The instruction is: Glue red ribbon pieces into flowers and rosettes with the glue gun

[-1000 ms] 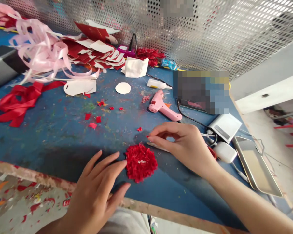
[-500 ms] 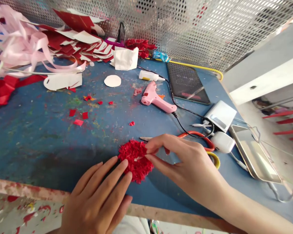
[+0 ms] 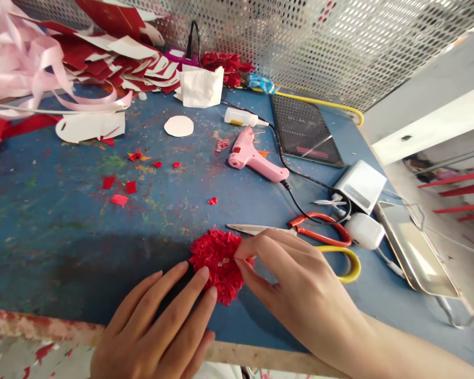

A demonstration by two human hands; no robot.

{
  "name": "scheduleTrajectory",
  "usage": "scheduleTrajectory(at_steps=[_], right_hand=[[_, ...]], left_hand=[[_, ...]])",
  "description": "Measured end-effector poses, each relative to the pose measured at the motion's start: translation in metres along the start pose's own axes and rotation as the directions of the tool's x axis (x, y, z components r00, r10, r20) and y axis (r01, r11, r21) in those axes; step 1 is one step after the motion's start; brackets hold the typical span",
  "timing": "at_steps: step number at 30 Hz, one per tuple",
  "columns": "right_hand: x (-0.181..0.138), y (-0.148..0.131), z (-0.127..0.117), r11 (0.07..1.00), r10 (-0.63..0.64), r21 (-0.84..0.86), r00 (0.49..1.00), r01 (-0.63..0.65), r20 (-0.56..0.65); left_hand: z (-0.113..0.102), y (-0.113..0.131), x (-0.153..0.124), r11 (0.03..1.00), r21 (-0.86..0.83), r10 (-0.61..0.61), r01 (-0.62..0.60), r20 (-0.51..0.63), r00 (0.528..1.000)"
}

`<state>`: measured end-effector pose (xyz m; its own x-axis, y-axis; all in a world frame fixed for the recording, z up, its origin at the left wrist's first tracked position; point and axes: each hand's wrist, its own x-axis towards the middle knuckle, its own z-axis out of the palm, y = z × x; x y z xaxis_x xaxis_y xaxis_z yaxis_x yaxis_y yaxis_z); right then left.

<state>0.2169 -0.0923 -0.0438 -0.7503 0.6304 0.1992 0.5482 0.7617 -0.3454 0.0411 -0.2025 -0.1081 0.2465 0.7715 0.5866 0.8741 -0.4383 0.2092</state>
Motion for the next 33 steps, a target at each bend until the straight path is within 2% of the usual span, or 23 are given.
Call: scheduleTrajectory(at_steps=[8, 12, 14, 19, 23, 26, 28, 29, 31, 33], right_hand=[[0.007, -0.008, -0.012, 0.956, -0.205, -0.185, 0.971, 0.226, 0.126], [0.008, -0.008, -0.012, 0.915, -0.294, -0.250, 0.948, 0.316, 0.122], [0.006, -0.006, -0.012, 0.879, -0.362, -0.285, 0.924, 0.382, 0.122], [-0.003, 0.004, -0.015, 0.722, -0.543, -0.400, 0.820, 0.565, 0.181], [-0.011, 0.015, -0.022, 0.620, -0.581, -0.485, 0.776, 0.617, 0.245], [-0.016, 0.026, -0.027, 0.585, -0.597, -0.497, 0.755, 0.641, 0.270], [-0.018, 0.035, -0.029, 0.619, -0.599, -0.480, 0.769, 0.622, 0.225], [-0.018, 0.039, -0.030, 0.659, -0.584, -0.465, 0.792, 0.591, 0.179], [-0.013, 0.046, -0.031, 0.768, -0.502, -0.423, 0.862, 0.481, 0.069], [0.000, 0.048, -0.031, 0.867, -0.368, -0.357, 0.930, 0.348, 0.012]], left_hand=[[-0.001, 0.000, 0.003, 1.000, -0.001, -0.003, 0.003, 0.030, 1.000], [-0.001, 0.001, 0.002, 1.000, -0.003, -0.012, 0.013, 0.023, 1.000], [-0.001, 0.002, 0.002, 1.000, -0.004, -0.023, 0.023, 0.018, 1.000], [0.000, 0.003, 0.002, 0.999, -0.003, -0.048, 0.048, -0.003, 0.999], [0.001, 0.004, 0.001, 0.998, -0.001, -0.069, 0.069, -0.007, 0.998], [0.003, 0.003, 0.000, 0.998, 0.010, -0.066, 0.067, -0.017, 0.998], [0.003, 0.002, 0.000, 0.998, 0.019, -0.054, 0.054, -0.012, 0.998], [0.003, 0.002, 0.001, 0.999, 0.020, -0.047, 0.047, -0.010, 0.999], [0.002, 0.002, 0.001, 0.999, 0.017, -0.038, 0.038, -0.012, 0.999], [0.001, 0.002, 0.002, 0.999, 0.012, -0.033, 0.033, -0.026, 0.999]])
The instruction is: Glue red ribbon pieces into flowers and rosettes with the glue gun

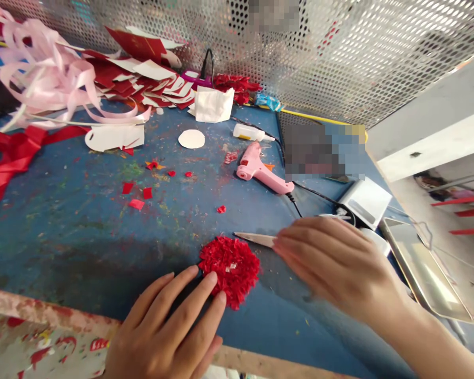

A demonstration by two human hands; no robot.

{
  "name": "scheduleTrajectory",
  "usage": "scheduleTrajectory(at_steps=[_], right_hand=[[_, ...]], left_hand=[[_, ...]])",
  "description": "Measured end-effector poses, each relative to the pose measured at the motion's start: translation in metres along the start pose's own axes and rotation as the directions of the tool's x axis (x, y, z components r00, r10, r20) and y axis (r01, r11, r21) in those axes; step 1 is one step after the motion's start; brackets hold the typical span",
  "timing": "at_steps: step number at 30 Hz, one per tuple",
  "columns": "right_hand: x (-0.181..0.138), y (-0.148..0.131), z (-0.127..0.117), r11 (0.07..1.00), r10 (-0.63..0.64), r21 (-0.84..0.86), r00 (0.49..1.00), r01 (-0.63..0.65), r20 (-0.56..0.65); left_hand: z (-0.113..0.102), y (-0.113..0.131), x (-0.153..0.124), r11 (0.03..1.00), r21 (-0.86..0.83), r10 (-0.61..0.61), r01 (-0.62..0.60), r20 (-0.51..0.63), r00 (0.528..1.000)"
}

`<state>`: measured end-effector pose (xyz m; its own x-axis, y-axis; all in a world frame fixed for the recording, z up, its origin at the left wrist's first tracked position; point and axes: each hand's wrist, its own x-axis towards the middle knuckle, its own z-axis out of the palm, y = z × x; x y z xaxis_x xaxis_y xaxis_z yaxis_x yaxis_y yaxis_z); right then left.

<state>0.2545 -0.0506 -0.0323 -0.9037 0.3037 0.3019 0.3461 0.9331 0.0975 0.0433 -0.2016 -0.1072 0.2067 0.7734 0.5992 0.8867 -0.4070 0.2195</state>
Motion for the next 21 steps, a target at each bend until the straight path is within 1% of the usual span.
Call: scheduleTrajectory(at_steps=[2, 4, 7, 10, 12, 14, 16, 18, 21], right_hand=[[0.018, 0.004, 0.004, 0.991, 0.115, 0.061, 0.993, -0.117, 0.042], [0.039, 0.007, 0.011, 0.981, 0.159, 0.100, 0.983, -0.168, 0.090], [0.066, 0.008, 0.026, 0.978, 0.144, 0.123, 0.974, -0.167, 0.174], [0.079, 0.008, 0.038, 0.978, 0.104, 0.151, 0.965, -0.143, 0.240], [0.081, 0.009, 0.042, 0.973, 0.106, 0.174, 0.963, -0.152, 0.246], [0.077, 0.009, 0.040, 0.961, 0.135, 0.213, 0.970, -0.178, 0.202], [0.071, 0.006, 0.032, 0.926, 0.201, 0.295, 0.969, -0.236, 0.143], [0.062, -0.002, 0.023, 0.856, 0.300, 0.400, 0.945, -0.328, 0.133], [0.048, -0.019, 0.009, 0.720, 0.419, 0.508, 0.880, -0.473, 0.225]], left_hand=[[-0.001, 0.000, 0.001, 1.000, -0.008, 0.009, -0.009, -0.007, 1.000], [-0.001, 0.000, 0.001, 1.000, -0.014, 0.021, -0.022, -0.019, 1.000], [0.000, 0.000, 0.002, 1.000, -0.019, 0.019, -0.019, -0.033, 0.999], [0.001, -0.001, 0.001, 1.000, -0.012, 0.016, -0.017, -0.045, 0.999], [0.002, -0.001, -0.001, 1.000, 0.001, 0.020, -0.020, -0.054, 0.998], [0.002, -0.001, -0.002, 1.000, 0.007, 0.005, -0.004, -0.040, 0.999], [0.002, -0.001, -0.003, 1.000, 0.001, -0.006, 0.006, -0.028, 1.000], [0.003, -0.001, -0.002, 1.000, -0.012, -0.001, 0.001, -0.019, 1.000], [0.004, 0.000, -0.001, 1.000, -0.020, 0.008, -0.008, 0.000, 1.000]])
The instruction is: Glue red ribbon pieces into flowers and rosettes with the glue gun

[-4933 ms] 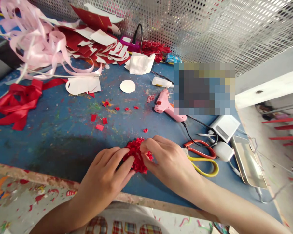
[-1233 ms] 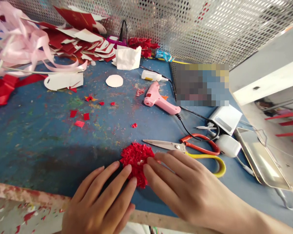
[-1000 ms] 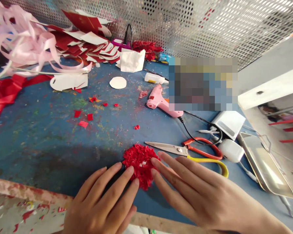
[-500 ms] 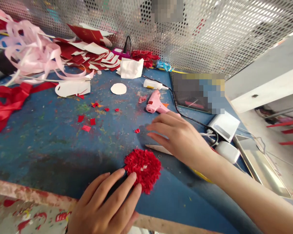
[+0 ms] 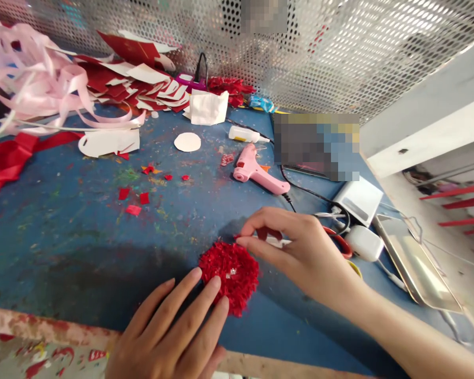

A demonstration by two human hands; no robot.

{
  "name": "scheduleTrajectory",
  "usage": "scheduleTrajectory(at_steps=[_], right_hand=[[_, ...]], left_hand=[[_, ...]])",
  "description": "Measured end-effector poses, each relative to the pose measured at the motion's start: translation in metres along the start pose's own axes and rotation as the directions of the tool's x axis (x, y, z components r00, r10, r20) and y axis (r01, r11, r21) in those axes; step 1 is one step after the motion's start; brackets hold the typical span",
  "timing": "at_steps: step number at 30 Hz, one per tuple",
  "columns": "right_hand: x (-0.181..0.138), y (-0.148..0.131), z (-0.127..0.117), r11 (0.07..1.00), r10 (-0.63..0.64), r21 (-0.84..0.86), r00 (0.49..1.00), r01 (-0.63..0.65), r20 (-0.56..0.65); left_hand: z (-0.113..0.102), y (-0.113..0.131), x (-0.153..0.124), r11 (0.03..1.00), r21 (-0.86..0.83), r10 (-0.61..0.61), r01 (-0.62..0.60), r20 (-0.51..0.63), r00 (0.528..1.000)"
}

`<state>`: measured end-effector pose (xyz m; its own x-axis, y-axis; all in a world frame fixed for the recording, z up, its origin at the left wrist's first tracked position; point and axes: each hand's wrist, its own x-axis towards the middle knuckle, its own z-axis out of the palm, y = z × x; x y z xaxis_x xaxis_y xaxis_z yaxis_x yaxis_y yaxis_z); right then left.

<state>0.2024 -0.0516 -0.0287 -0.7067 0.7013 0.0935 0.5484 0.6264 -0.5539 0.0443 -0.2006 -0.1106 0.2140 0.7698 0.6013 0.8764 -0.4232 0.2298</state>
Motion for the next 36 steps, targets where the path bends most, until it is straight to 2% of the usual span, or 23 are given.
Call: scheduleTrajectory(at_steps=[2, 4, 8, 17, 28, 33, 36], right_hand=[[-0.014, -0.006, 0.002, 0.997, 0.054, 0.055, 0.999, -0.054, -0.003], [-0.025, -0.009, 0.006, 0.998, 0.049, 0.052, 0.998, -0.047, -0.038], [-0.037, -0.009, 0.016, 0.997, -0.016, -0.073, 0.995, 0.009, -0.095], [-0.040, -0.009, 0.025, 0.976, -0.052, -0.218, 0.990, 0.022, -0.133], [-0.039, -0.018, 0.013, 0.947, -0.128, -0.293, 0.991, 0.130, 0.024], [-0.040, -0.017, 0.007, 0.934, -0.222, -0.306, 0.971, 0.187, -0.087], [-0.025, -0.012, 0.003, 0.918, -0.259, -0.341, 0.957, 0.202, -0.132]], left_hand=[[0.000, 0.000, 0.001, 1.000, 0.005, -0.001, 0.001, 0.006, 1.000], [-0.001, 0.001, 0.003, 1.000, 0.013, 0.001, -0.001, 0.018, 1.000], [-0.003, 0.002, 0.004, 1.000, 0.021, 0.005, -0.006, 0.028, 1.000], [-0.001, 0.001, 0.003, 1.000, 0.019, 0.014, -0.014, 0.018, 1.000], [-0.004, 0.002, 0.002, 0.999, 0.030, 0.026, -0.027, 0.035, 0.999], [0.000, 0.001, 0.000, 1.000, 0.011, -0.001, 0.001, 0.014, 1.000], [0.002, 0.000, 0.000, 1.000, 0.009, 0.000, 0.000, -0.006, 1.000]])
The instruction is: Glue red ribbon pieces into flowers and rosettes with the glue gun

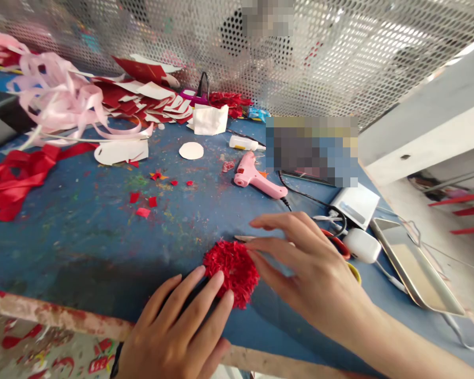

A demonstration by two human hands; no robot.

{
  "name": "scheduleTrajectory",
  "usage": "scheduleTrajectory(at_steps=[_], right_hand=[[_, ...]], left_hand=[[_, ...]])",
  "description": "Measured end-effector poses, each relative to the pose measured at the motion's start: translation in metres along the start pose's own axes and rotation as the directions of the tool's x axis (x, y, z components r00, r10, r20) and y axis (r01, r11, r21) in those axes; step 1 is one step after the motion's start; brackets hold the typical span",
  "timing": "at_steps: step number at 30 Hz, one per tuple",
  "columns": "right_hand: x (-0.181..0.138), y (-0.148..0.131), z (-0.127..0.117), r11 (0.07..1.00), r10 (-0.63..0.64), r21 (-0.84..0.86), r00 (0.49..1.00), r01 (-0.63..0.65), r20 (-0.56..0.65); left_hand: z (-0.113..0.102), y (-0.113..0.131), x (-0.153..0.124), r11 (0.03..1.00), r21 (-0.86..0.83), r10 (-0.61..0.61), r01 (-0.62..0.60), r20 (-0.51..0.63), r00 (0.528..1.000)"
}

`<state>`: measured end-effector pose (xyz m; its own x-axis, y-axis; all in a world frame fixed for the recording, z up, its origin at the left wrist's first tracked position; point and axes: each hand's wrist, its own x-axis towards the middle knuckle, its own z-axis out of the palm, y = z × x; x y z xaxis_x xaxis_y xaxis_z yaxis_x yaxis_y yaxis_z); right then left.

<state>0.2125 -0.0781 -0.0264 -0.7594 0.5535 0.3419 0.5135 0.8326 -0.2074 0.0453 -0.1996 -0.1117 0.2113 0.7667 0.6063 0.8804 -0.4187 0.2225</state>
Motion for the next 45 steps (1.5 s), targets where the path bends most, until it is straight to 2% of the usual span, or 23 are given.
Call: scheduleTrajectory(at_steps=[4, 8, 12, 17, 20, 22, 27, 31, 35, 40, 45], right_hand=[[0.045, 0.014, 0.014, 0.998, -0.050, -0.021, 0.990, 0.053, 0.135], [0.100, 0.022, 0.041, 0.994, -0.023, -0.100, 0.972, 0.048, 0.236], [0.137, 0.020, 0.068, 0.997, 0.009, -0.078, 0.963, 0.013, 0.270], [0.153, 0.015, 0.088, 0.999, -0.002, -0.050, 0.970, 0.014, 0.241], [0.150, 0.015, 0.085, 1.000, -0.020, 0.013, 0.977, 0.018, 0.212], [0.141, 0.016, 0.075, 0.997, -0.042, 0.075, 0.982, 0.028, 0.186], [0.095, 0.012, 0.028, 0.949, -0.183, 0.287, 0.967, 0.127, 0.177], [0.052, 0.006, -0.006, 0.934, -0.164, 0.353, 0.949, 0.061, 0.270], [0.023, 0.000, -0.020, 0.952, -0.051, 0.295, 0.911, -0.079, 0.409], [0.013, -0.007, -0.014, 0.957, 0.183, 0.120, 0.872, -0.263, 0.454], [0.020, -0.011, -0.007, 0.974, 0.181, 0.025, 0.834, -0.227, 0.521]], left_hand=[[0.001, 0.000, 0.000, 1.000, -0.003, -0.012, 0.012, -0.008, 1.000], [0.002, -0.002, 0.000, 1.000, 0.021, 0.006, -0.006, -0.030, 1.000], [0.004, -0.005, 0.000, 0.998, 0.056, 0.040, -0.038, -0.033, 0.999], [0.006, -0.005, -0.001, 0.996, 0.074, 0.043, -0.041, -0.033, 0.999], [0.005, -0.005, -0.001, 0.996, 0.077, 0.045, -0.043, -0.027, 0.999], [0.004, -0.005, -0.002, 0.997, 0.071, 0.042, -0.040, -0.026, 0.999], [0.003, -0.004, -0.001, 0.999, 0.042, 0.023, -0.022, -0.022, 0.999], [0.002, -0.001, -0.001, 1.000, 0.019, 0.012, -0.012, -0.024, 1.000], [0.000, 0.000, -0.002, 1.000, 0.006, 0.006, -0.006, -0.010, 1.000], [-0.001, 0.000, -0.003, 1.000, -0.004, 0.013, -0.013, 0.014, 1.000], [0.000, -0.001, -0.003, 1.000, -0.006, 0.015, -0.015, 0.006, 1.000]])
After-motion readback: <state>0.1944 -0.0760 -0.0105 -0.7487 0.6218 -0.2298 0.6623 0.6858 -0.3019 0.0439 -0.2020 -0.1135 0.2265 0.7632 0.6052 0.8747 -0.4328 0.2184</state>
